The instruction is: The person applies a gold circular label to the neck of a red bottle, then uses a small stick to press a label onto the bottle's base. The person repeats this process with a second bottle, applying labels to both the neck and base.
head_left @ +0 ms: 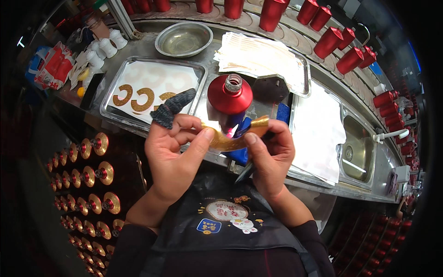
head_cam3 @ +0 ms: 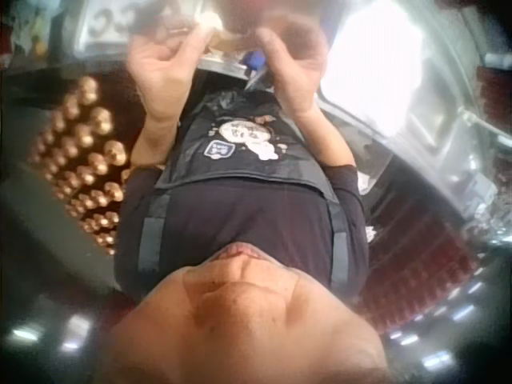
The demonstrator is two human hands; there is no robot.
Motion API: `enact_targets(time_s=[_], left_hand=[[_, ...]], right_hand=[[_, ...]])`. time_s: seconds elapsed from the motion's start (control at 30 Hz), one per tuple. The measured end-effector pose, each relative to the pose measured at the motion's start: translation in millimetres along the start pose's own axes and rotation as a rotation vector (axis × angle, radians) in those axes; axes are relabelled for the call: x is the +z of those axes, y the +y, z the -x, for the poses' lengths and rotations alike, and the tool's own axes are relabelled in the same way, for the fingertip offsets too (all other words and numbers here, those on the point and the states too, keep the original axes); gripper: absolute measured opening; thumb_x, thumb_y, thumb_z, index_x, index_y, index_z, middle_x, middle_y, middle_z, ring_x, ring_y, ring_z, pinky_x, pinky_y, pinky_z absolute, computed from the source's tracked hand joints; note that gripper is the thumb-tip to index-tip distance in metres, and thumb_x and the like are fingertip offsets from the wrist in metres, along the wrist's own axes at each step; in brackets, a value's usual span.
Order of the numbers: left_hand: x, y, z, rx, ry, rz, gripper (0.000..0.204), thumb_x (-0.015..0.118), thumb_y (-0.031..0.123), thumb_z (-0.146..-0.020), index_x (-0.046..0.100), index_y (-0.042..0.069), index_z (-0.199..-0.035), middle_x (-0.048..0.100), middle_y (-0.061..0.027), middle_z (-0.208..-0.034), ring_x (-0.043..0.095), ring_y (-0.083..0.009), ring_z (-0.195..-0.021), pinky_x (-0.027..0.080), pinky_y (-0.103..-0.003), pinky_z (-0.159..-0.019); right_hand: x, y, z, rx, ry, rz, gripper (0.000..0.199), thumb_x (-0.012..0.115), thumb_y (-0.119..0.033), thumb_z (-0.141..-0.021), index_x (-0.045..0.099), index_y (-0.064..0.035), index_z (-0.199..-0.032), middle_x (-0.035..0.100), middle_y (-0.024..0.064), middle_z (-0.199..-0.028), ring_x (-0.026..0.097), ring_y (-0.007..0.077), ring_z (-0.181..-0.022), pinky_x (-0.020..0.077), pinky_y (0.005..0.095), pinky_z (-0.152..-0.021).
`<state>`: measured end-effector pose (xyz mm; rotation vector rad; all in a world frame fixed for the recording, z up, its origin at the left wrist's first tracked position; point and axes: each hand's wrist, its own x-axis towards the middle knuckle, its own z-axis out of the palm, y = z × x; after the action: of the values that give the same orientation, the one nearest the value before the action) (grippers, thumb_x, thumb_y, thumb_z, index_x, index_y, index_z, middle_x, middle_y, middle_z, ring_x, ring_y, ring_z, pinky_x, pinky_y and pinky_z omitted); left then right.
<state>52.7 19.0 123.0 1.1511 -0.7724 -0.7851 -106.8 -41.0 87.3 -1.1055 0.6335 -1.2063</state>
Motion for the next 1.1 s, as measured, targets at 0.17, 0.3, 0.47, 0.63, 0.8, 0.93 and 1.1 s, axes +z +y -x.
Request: enact_targets(time_s=[0.17,0.3,0.47,0.63,0.8,0.93,1.1], left_hand=[[14,-22,-23,0.035,-0.038,0.035,0.047,0.063,-0.009,-0.092,0.047,-0.002,-0.136,0.063,-0.0065,-0.099,0.065,-0.0093,-0.081,0.054,-0.023,-0.073],[12,-46,-41,0.019,-0.015,0.016,0.05,0.065,-0.007,-0.092,0.047,-0.001,-0.137,0.06,-0.0037,-0.098,0.062,-0.0076,-0.077,0.053,-0.021,-0.069],[7,-51,-45,-0.042,-0.004,0.032,0.05,0.067,-0.005,-0.091,0.049,0.001,-0.137,0.059,-0.0017,-0.095,0.059,-0.0067,-0.075,0.048,-0.021,-0.068],[-11,-60,-53,-0.139,0.037,0.196,0.04,0.067,0.0,-0.092,0.054,0.001,-0.13,0.06,-0.0002,-0.096,0.059,-0.004,-0.081,0.048,-0.02,-0.074],[-9,-66,-51,-0.055,-0.044,0.078,0.052,0.072,0.007,-0.092,0.049,-0.002,-0.138,0.06,-0.0122,-0.13,0.055,-0.0169,-0.12,0.042,-0.033,-0.105],[3,-63,-55,-0.109,-0.178,0.2,0.058,0.072,0.006,-0.093,0.045,-0.003,-0.144,0.056,-0.0141,-0.138,0.052,-0.0199,-0.129,0.04,-0.035,-0.112],[3,-61,-60,-0.156,-0.217,0.253,0.054,0.069,0.003,-0.094,0.047,-0.003,-0.142,0.057,-0.014,-0.137,0.055,-0.019,-0.126,0.044,-0.034,-0.109]], right_hand=[[-25,-5,-42,-0.288,-0.134,0.497,0.05,0.069,0.007,-0.09,0.058,0.0012,-0.139,0.066,0.0065,-0.124,0.066,0.0098,-0.103,0.0528,0.0243,-0.091],[-27,6,-73,-0.167,-0.166,0.495,0.049,0.07,0.004,-0.09,0.061,-0.0003,-0.138,0.066,0.0061,-0.121,0.062,0.0059,-0.095,0.0488,0.0193,-0.078],[-19,13,-89,-0.087,-0.149,0.304,0.057,0.068,0.002,-0.092,0.051,0.0004,-0.147,0.064,0.0074,-0.128,0.064,0.0084,-0.102,0.0526,0.0216,-0.084],[-24,17,-88,0.077,-0.051,0.153,0.063,0.067,0.001,-0.093,0.042,0.0036,-0.151,0.06,0.0104,-0.135,0.063,0.0082,-0.102,0.0521,0.0218,-0.084],[-21,24,-74,0.03,-0.064,0.201,0.074,0.07,-0.003,-0.091,0.035,0.0016,-0.156,0.054,0.0099,-0.143,0.057,0.0014,-0.081,0.0475,0.0163,-0.071],[-25,26,-73,-0.006,-0.103,0.341,0.081,0.073,-0.001,-0.089,0.031,0.0005,-0.158,0.063,0.0071,-0.126,0.06,0.0007,-0.078,0.0477,0.0151,-0.069],[-21,29,-74,0.011,-0.057,0.297,0.085,0.079,-0.005,-0.084,0.034,-0.0007,-0.157,0.052,0.0119,-0.143,0.059,0.0009,-0.077,0.0487,0.015,-0.066]])
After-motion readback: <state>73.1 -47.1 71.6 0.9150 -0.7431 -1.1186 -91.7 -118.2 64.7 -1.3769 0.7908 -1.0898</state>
